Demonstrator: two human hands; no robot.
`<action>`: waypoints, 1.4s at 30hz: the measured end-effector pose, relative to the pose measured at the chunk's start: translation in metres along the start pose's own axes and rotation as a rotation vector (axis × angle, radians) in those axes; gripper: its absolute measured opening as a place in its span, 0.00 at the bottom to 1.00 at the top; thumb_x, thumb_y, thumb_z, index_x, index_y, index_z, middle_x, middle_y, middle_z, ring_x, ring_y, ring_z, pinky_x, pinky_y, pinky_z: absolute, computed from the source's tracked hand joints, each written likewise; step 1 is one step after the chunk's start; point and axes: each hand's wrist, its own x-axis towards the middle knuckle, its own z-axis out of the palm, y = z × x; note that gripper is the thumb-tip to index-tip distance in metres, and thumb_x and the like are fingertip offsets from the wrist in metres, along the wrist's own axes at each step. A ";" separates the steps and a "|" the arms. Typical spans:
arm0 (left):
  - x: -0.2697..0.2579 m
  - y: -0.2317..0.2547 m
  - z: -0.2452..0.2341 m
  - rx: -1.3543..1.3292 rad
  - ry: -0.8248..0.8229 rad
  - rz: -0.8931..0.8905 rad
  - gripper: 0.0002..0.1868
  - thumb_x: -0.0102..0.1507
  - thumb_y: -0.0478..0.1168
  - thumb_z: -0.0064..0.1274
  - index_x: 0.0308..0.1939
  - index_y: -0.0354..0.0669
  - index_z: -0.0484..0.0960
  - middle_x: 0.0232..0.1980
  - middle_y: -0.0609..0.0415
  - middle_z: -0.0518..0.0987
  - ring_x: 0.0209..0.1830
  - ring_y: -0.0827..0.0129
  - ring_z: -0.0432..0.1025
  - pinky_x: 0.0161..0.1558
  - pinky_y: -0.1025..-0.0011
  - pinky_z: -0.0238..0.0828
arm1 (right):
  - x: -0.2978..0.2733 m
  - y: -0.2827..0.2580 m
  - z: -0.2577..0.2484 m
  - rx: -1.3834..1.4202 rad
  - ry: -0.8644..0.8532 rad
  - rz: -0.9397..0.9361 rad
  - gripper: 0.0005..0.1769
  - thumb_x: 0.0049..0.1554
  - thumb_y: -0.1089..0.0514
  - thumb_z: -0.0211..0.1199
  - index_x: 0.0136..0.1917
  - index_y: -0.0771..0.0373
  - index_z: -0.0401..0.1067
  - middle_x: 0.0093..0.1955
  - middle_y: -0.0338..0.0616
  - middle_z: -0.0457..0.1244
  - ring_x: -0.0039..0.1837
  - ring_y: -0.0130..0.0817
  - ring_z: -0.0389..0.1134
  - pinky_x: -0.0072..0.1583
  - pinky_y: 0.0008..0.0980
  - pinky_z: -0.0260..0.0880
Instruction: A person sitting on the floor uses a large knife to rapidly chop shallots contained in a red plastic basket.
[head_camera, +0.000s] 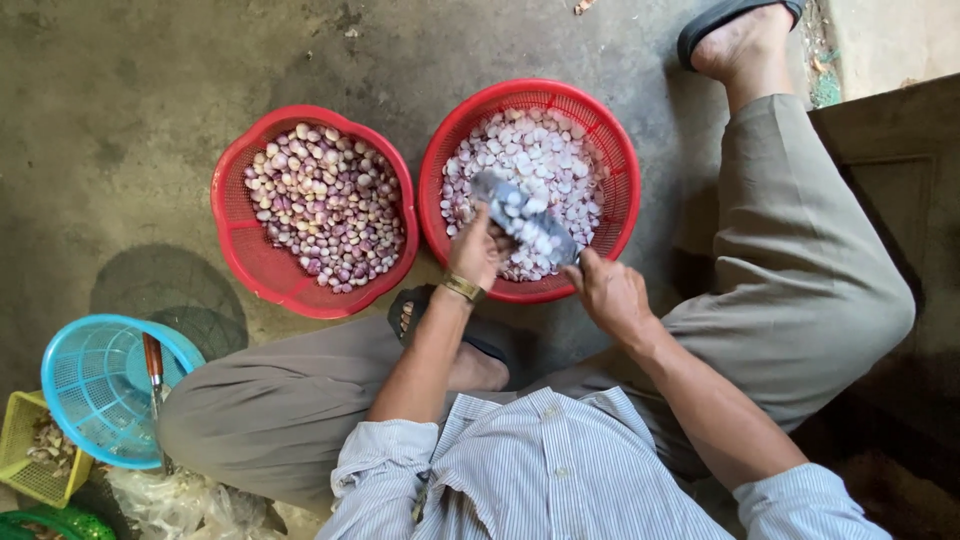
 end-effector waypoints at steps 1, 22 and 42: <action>0.009 -0.013 -0.005 -0.003 -0.072 -0.005 0.18 0.66 0.62 0.54 0.41 0.53 0.81 0.32 0.59 0.78 0.31 0.67 0.77 0.38 0.68 0.79 | 0.006 0.003 0.000 -0.012 0.022 0.012 0.24 0.66 0.32 0.45 0.48 0.53 0.64 0.35 0.55 0.68 0.44 0.63 0.74 0.50 0.59 0.73; -0.003 0.026 0.007 -0.093 -0.155 -0.021 0.06 0.65 0.41 0.62 0.35 0.45 0.84 0.33 0.53 0.81 0.36 0.61 0.79 0.48 0.56 0.80 | -0.007 -0.003 -0.003 -0.027 0.096 -0.055 0.23 0.65 0.33 0.48 0.46 0.53 0.64 0.35 0.54 0.68 0.41 0.61 0.74 0.46 0.58 0.73; -0.009 0.064 -0.016 0.929 0.386 0.684 0.08 0.57 0.44 0.65 0.40 0.55 0.90 0.39 0.53 0.87 0.43 0.59 0.82 0.47 0.65 0.80 | 0.021 -0.042 0.065 1.279 0.003 0.561 0.20 0.63 0.50 0.51 0.47 0.71 0.73 0.28 0.44 0.57 0.26 0.32 0.61 0.24 0.28 0.59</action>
